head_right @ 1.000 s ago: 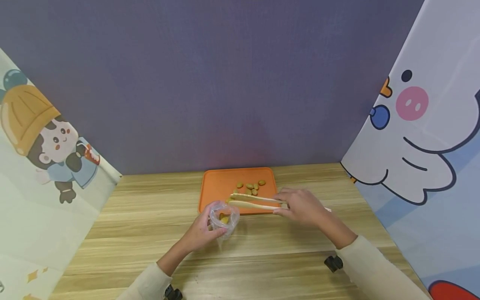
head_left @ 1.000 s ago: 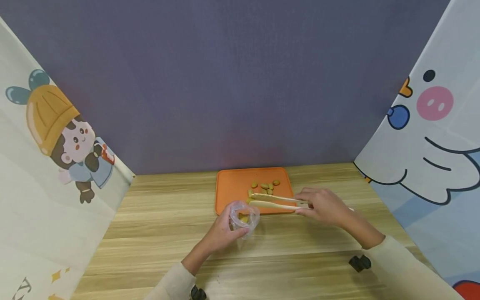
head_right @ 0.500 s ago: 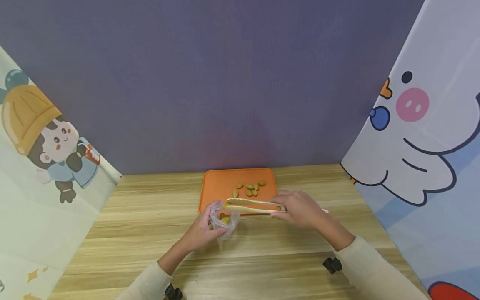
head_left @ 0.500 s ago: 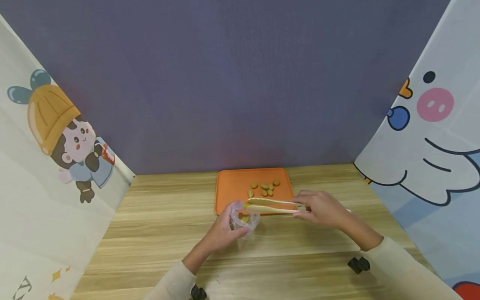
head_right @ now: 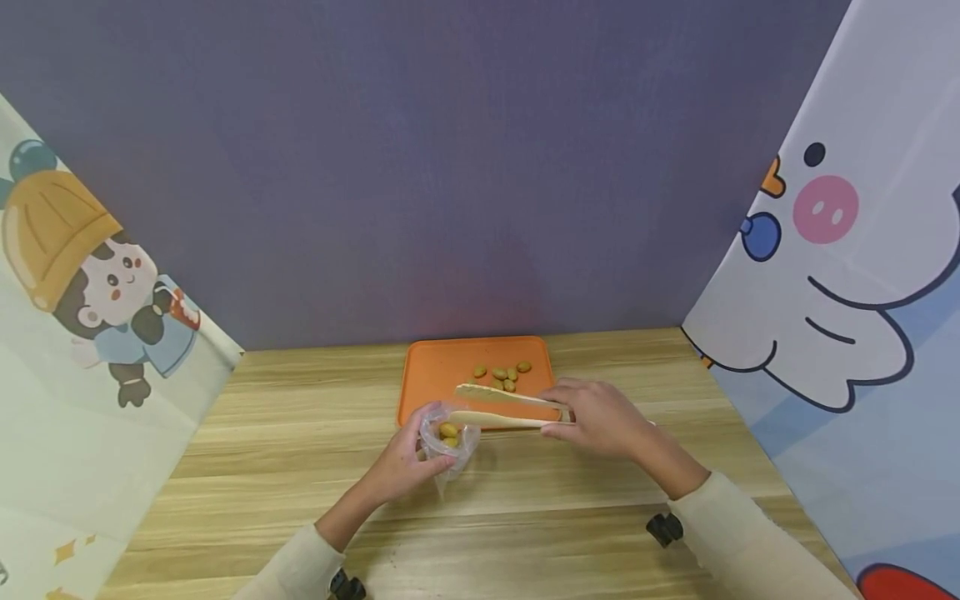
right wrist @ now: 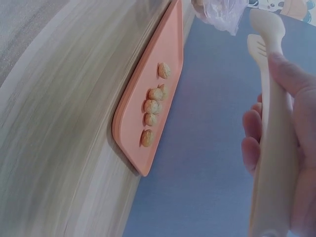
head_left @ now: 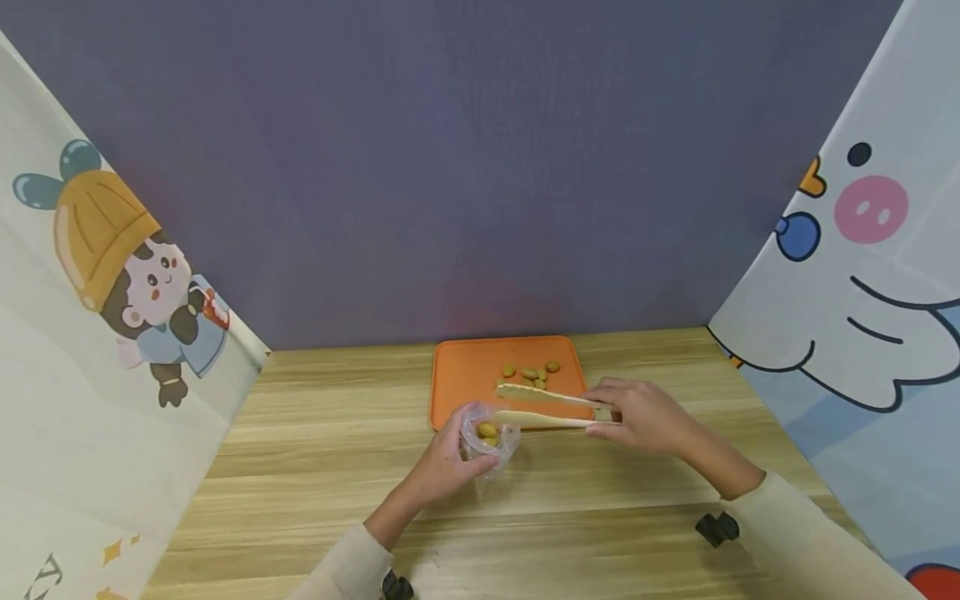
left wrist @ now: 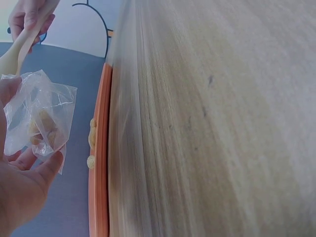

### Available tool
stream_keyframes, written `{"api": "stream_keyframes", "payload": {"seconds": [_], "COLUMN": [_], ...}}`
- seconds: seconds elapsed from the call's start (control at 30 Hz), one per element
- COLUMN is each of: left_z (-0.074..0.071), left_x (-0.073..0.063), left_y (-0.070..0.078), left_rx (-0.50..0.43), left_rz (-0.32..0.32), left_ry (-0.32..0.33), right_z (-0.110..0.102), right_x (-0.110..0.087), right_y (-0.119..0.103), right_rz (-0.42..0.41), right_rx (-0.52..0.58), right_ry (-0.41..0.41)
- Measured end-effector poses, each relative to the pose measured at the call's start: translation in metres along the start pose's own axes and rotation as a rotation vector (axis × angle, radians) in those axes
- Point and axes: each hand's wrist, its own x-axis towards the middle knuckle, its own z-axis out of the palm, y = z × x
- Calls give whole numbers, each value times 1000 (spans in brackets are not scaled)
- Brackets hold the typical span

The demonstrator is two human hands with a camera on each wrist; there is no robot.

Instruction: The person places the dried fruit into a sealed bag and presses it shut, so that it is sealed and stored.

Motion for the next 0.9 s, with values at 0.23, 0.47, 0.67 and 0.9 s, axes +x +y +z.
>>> {"api": "stream_keyframes", "payload": {"seconds": [0.23,0.47,0.67,0.9], "left_z": [0,1,0,1], "left_x": [-1,-1,-1,-1], "left_y": [0,0,1,1], "left_rx": [-14,-26,-8,0], "left_rz": [-3,-28,-22,-29], "left_ry": [15,26,26,26], "right_z": [0,1,2,3], "right_x": [1,2,3,6], "right_y": [5,17,27,37], "right_rz": [44,121,180,212], "right_rx": [-37,-52,-65,-62], "right_ry": [6,2,-29,-17]}}
